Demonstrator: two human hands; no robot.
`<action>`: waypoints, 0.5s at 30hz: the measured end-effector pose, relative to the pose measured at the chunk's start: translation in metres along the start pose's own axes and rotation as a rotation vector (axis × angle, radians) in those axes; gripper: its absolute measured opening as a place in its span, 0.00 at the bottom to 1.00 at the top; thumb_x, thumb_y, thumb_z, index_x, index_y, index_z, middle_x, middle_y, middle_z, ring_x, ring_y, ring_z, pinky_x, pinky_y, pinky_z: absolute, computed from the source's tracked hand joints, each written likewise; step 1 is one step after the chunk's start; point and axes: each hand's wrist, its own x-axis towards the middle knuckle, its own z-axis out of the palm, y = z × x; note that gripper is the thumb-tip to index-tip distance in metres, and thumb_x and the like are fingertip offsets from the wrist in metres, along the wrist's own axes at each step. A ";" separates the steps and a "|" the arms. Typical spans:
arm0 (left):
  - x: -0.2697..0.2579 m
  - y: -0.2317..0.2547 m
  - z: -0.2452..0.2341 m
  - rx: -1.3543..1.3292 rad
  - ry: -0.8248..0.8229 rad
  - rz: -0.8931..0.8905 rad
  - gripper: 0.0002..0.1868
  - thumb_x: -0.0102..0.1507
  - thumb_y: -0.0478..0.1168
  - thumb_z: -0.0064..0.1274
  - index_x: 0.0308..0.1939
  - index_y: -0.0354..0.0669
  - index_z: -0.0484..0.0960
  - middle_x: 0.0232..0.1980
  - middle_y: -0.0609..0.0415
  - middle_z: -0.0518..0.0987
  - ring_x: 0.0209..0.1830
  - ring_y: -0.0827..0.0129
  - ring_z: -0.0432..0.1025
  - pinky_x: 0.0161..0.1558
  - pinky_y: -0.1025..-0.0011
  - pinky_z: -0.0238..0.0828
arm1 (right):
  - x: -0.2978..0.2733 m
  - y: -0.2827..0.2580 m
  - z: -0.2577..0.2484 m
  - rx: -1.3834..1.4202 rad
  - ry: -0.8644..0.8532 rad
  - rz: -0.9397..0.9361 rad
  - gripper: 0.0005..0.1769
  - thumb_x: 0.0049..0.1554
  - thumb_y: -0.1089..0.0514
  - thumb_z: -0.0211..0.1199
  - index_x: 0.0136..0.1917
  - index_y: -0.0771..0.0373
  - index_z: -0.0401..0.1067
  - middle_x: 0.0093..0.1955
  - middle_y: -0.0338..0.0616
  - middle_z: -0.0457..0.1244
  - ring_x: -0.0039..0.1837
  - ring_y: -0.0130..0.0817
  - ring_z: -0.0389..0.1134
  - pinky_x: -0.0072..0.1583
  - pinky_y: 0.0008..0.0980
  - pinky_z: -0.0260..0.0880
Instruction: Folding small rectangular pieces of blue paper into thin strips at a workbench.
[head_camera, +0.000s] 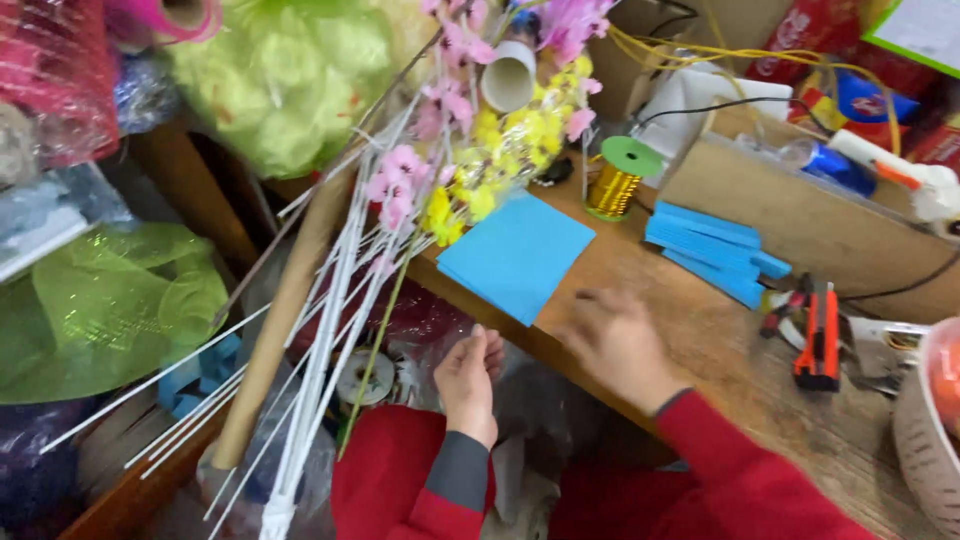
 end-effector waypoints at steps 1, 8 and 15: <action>0.006 -0.003 -0.002 -0.020 0.016 0.033 0.18 0.67 0.49 0.57 0.40 0.35 0.90 0.39 0.47 0.88 0.38 0.65 0.80 0.39 0.69 0.72 | 0.008 -0.026 0.013 0.041 -0.004 -0.016 0.24 0.58 0.43 0.68 0.62 0.58 0.77 0.58 0.49 0.69 0.54 0.54 0.67 0.56 0.53 0.67; 0.001 0.017 -0.009 0.014 0.032 0.002 0.15 0.68 0.51 0.60 0.40 0.44 0.92 0.37 0.53 0.88 0.34 0.73 0.78 0.37 0.78 0.72 | 0.026 -0.042 0.081 -0.306 -0.141 -0.003 0.21 0.59 0.43 0.66 0.62 0.52 0.78 0.59 0.38 0.69 0.63 0.41 0.71 0.55 0.37 0.75; 0.010 -0.001 -0.002 0.034 -0.072 0.027 0.16 0.67 0.52 0.60 0.40 0.45 0.91 0.41 0.51 0.89 0.37 0.70 0.80 0.40 0.76 0.72 | 0.038 -0.042 0.045 -0.096 -0.194 0.155 0.09 0.62 0.48 0.62 0.52 0.42 0.83 0.51 0.23 0.73 0.56 0.31 0.74 0.50 0.31 0.78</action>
